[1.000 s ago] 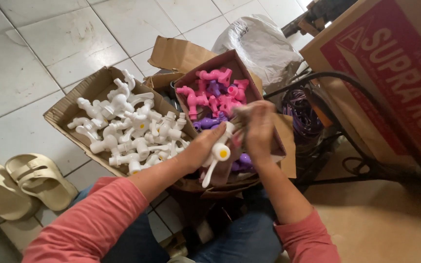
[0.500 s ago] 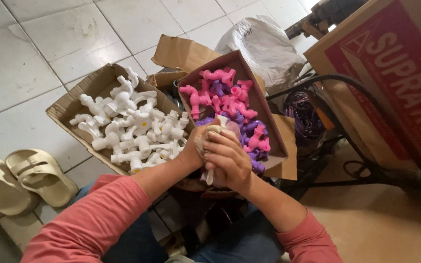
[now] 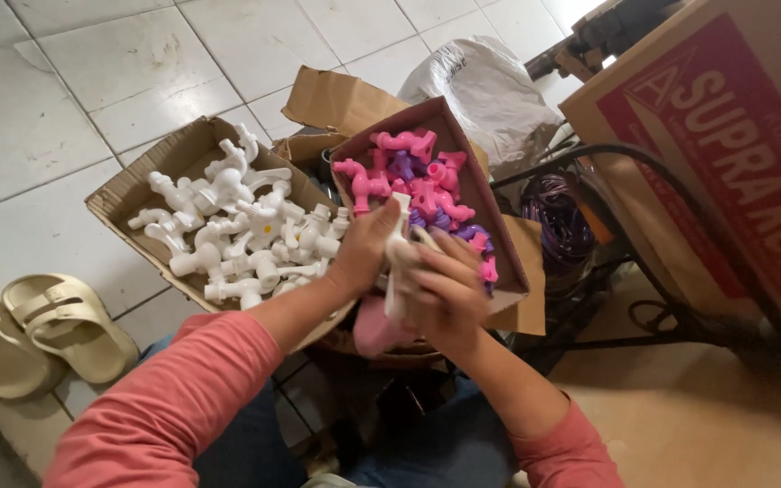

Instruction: Sorting and inspecting plastic pipe fittings or faucet components from one cardboard box to another.

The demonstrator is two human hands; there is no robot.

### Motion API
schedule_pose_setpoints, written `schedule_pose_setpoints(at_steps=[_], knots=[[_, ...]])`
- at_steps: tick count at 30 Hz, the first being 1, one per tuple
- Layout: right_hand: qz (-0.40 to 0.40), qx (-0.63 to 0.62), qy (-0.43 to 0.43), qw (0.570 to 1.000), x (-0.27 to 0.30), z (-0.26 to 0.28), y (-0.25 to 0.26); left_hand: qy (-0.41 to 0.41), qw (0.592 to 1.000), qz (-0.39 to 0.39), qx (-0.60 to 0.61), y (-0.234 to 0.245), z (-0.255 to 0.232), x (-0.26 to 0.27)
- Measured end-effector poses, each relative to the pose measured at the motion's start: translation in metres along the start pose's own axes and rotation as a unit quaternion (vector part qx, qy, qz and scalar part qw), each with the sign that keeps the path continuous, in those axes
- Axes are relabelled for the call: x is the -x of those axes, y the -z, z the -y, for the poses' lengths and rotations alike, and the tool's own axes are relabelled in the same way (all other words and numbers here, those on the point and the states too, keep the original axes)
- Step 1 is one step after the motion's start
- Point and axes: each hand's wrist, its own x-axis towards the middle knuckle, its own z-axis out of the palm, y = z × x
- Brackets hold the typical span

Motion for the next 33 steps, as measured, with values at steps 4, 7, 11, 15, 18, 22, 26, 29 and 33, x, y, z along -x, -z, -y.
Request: schedule_pose_setpoints(at_steps=[4, 7, 11, 15, 18, 22, 26, 29, 33], knots=[[0.176, -0.074, -0.049, 0.980, -0.004, 0.018, -0.022, 0.116, 0.986, -0.055, 0.108, 0.006, 0.028, -0.014], [0.207, -0.142, -0.082, 0.965, 0.012, 0.011, -0.023, 0.129, 0.968, -0.155, 0.150, 0.007, -0.023, -0.010], [0.120, -0.038, -0.187, 0.974, -0.009, 0.007, -0.004, 0.085, 0.949, -0.158, 0.259, 0.017, 0.005, -0.028], [0.005, -0.043, -0.155, 0.987, 0.010, -0.012, -0.020, 0.087, 0.966, -0.067, 0.236, -0.012, -0.016, -0.002], [0.110, 0.016, -0.203, 0.973, 0.033, -0.014, -0.039, 0.171, 0.772, -0.025, 0.611, -0.026, -0.011, 0.008], [0.176, 0.009, -0.119, 0.977, 0.022, -0.002, -0.041, 0.127, 0.895, -0.090, 0.417, -0.004, -0.046, -0.001], [0.185, -0.050, -0.067, 0.979, -0.015, 0.025, -0.043, 0.155, 0.889, -0.118, 0.413, 0.028, -0.034, -0.026], [0.147, -0.043, 0.016, 0.988, -0.015, 0.022, -0.039, 0.162, 0.898, -0.142, 0.384, 0.057, 0.033, -0.057], [0.190, 0.044, 0.096, 0.976, -0.009, -0.008, -0.030, 0.152, 0.921, -0.100, 0.344, 0.027, -0.014, -0.030]])
